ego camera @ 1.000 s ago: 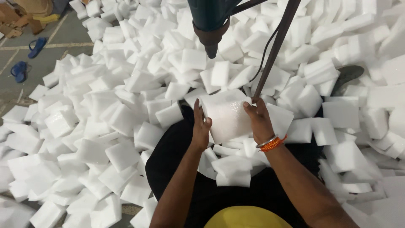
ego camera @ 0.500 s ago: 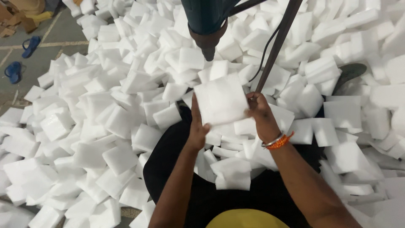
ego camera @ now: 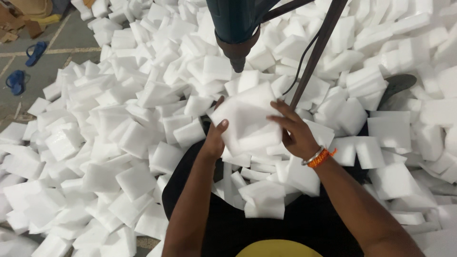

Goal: The person sits on the floor and repeatedly picks up white foam pieces, places them under a stationary heat gun, and then sets them aside. The process is repeated continuously with individual foam pieces.

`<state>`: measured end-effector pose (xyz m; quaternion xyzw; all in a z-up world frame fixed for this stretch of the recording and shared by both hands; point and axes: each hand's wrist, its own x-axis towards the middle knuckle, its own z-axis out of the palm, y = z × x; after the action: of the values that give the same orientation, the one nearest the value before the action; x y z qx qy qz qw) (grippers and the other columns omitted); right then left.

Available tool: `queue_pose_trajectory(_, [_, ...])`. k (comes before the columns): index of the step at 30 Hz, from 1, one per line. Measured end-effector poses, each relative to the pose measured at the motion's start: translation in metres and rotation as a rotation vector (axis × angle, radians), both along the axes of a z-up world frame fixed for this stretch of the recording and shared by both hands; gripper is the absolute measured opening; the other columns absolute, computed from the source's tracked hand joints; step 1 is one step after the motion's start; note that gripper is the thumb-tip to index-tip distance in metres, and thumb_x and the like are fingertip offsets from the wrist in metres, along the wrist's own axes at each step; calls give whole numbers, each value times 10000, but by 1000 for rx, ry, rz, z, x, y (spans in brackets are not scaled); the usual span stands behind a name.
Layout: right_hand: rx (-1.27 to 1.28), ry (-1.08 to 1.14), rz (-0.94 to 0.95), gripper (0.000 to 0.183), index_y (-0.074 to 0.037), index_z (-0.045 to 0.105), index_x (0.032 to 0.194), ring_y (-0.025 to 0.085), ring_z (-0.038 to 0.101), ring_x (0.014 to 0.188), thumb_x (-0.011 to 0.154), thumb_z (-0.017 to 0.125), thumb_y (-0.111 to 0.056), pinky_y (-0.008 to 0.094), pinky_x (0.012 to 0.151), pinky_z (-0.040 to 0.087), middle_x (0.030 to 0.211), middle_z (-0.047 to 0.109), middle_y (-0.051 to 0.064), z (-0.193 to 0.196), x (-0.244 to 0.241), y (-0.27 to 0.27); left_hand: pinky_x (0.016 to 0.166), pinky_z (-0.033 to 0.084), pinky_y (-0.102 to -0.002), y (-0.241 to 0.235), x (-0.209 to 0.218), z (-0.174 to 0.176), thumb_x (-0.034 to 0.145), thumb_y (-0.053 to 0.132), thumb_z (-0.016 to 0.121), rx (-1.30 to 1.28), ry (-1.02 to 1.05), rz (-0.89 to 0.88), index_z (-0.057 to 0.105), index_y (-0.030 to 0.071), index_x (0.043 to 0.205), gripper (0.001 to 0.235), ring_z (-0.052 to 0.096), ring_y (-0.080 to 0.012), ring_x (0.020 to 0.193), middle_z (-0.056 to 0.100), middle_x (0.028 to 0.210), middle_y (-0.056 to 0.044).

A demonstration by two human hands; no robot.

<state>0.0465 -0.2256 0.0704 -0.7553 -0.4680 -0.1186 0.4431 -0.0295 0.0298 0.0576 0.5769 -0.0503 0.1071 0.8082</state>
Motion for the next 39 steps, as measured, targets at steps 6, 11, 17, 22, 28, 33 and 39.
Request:
queue_pose_trajectory(6, [218, 202, 79, 848, -122, 588, 1349, 309, 322, 1558, 607, 516, 284, 411, 1173, 432, 1615, 429, 108, 5, 30, 20, 1242, 286, -430, -10, 24, 18, 1073, 466, 429, 24, -141, 89, 156, -18, 1635, 790, 371, -300, 1496, 362, 1624, -207])
queue_pose_trajectory(11, [234, 97, -67, 716, -108, 563, 1397, 309, 521, 1414, 755, 632, 201, 371, 1143, 467, 1515, 542, 141, 1, 65, 40, 1228, 299, -407, 7, 72, 30, 1051, 544, 461, -114, -69, 99, 279, -14, 1608, 809, 390, -279, 1471, 390, 1613, -169])
queue_pose_trajectory(17, [134, 456, -327, 483, -30, 643, 1311, 323, 693, 1155, 834, 596, 28, 375, 1022, 517, 1215, 736, 181, -9, 132, 70, 861, 388, -357, 28, 142, 37, 942, 698, 475, -232, 454, 169, 462, 123, 1568, 849, 574, -238, 1165, 576, 1487, -168])
queue_pose_trajectory(22, [163, 477, -297, 505, -30, 615, 1327, 330, 700, 1113, 825, 578, 10, 375, 989, 523, 1192, 725, 199, -14, 161, 89, 1075, 470, -387, 40, 169, 44, 925, 684, 433, -287, 397, 172, 397, 122, 1550, 842, 570, -251, 1316, 558, 1479, -84])
queue_pose_trajectory(28, [114, 253, -424, 437, -30, 627, 1320, 423, 674, 1102, 889, 568, 13, 432, 949, 549, 1171, 716, 254, -25, 142, 102, 1169, 364, -381, 39, 168, 23, 973, 707, 407, -238, 246, 180, 256, 90, 1612, 901, 421, -255, 1448, 388, 1608, -92])
queue_pose_trajectory(33, [-19, 278, -428, 591, -74, 561, 1428, 439, 671, 1047, 846, 557, 29, 465, 924, 548, 1168, 688, 265, -30, 95, 90, 1155, 356, -408, 25, 126, -10, 934, 699, 433, -310, 333, 207, 245, 115, 1608, 911, 405, -265, 1430, 371, 1599, -97])
queue_pose_trajectory(39, [113, -31, -164, 488, -70, 606, 1345, 357, 589, 1347, 875, 601, 61, 437, 1135, 479, 1236, 686, 90, -53, 17, 55, 1135, 421, -444, 11, 30, -65, 970, 643, 505, -341, 252, -24, 397, -7, 1528, 863, 517, -341, 1360, 534, 1477, -181])
